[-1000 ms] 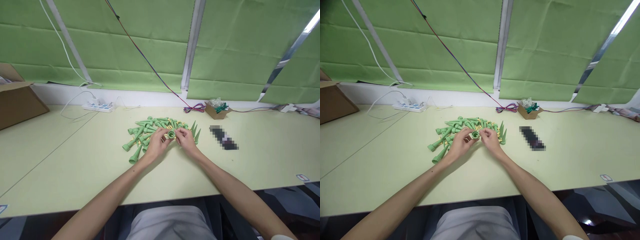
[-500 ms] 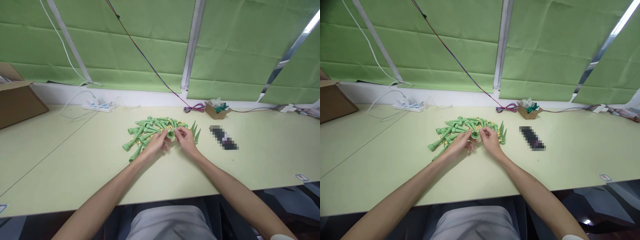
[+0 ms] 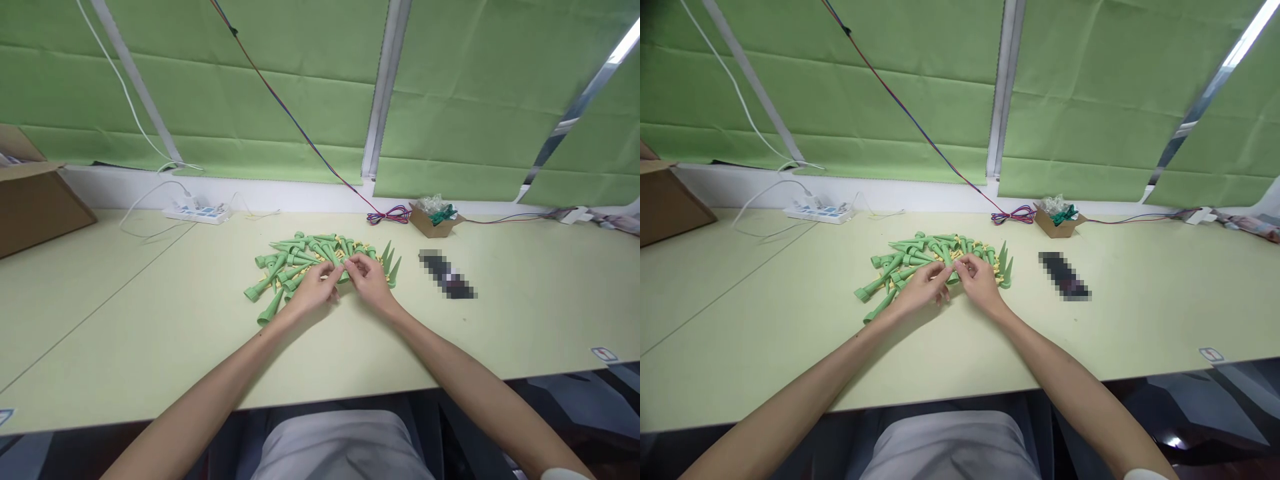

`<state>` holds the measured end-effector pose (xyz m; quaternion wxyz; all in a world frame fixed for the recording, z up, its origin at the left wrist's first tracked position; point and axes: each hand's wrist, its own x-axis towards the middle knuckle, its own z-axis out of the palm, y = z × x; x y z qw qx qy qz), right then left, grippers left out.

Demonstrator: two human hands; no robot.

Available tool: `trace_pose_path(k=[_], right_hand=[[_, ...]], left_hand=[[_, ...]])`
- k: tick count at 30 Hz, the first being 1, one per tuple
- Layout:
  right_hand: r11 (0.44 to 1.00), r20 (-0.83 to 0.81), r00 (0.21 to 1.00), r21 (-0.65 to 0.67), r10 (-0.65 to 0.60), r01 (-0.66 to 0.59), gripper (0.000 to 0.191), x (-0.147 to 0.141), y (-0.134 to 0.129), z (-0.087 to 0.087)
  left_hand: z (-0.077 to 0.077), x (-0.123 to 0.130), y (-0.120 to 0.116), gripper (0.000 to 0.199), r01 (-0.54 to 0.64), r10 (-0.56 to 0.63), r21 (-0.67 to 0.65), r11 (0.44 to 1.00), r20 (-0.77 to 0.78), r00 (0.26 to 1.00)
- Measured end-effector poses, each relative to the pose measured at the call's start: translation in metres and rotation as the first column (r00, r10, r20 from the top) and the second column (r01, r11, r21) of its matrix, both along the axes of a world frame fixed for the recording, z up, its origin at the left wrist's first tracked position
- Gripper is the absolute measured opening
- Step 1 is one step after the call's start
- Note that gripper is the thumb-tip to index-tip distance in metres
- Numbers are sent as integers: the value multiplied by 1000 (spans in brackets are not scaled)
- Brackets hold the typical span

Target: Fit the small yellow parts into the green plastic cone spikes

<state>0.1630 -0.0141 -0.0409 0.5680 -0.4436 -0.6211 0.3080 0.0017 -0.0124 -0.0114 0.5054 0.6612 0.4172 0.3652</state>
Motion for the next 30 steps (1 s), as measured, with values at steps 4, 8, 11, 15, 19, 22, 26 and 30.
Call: trace_pose_path(k=[4, 8, 11, 15, 19, 22, 26, 30], right_hand=[[1000, -9, 1000, -19, 0, 0, 38, 0, 0, 1], [1000, 1, 1000, -14, -3, 3, 39, -1, -1, 4], [1000, 8, 1000, -20, -1, 1, 42, -1, -1, 5], [998, 4, 1000, -57, 3, -3, 44, 0, 1, 3], [994, -30, 1000, -105, 2, -5, 46, 1, 5, -1], [992, -54, 999, -130, -2, -5, 48, 1, 6, -3], [992, -83, 996, -127, -10, 0, 51, -1, 5, -2], [994, -100, 993, -97, -54, 44, 51, 0, 5, -1]], left_hand=[[-2, -2, 0, 45, -15, 25, 153, 988, -59, 998], [0, -2, -1, 41, -32, 45, 175, 984, -69, 997], [1, -1, -1, 39, -58, 76, 208, 976, -81, 994], [-1, -2, 0, 32, -85, 129, 328, 941, -114, 985], [-5, -4, 2, 22, -75, 180, 473, 878, -181, 967], [-7, -4, 2, 19, -48, 189, 519, 854, -223, 956], [-5, -1, -2, 23, -59, 204, 503, 862, -237, 950], [0, -1, -5, 40, -115, 231, 506, 855, -173, 957]])
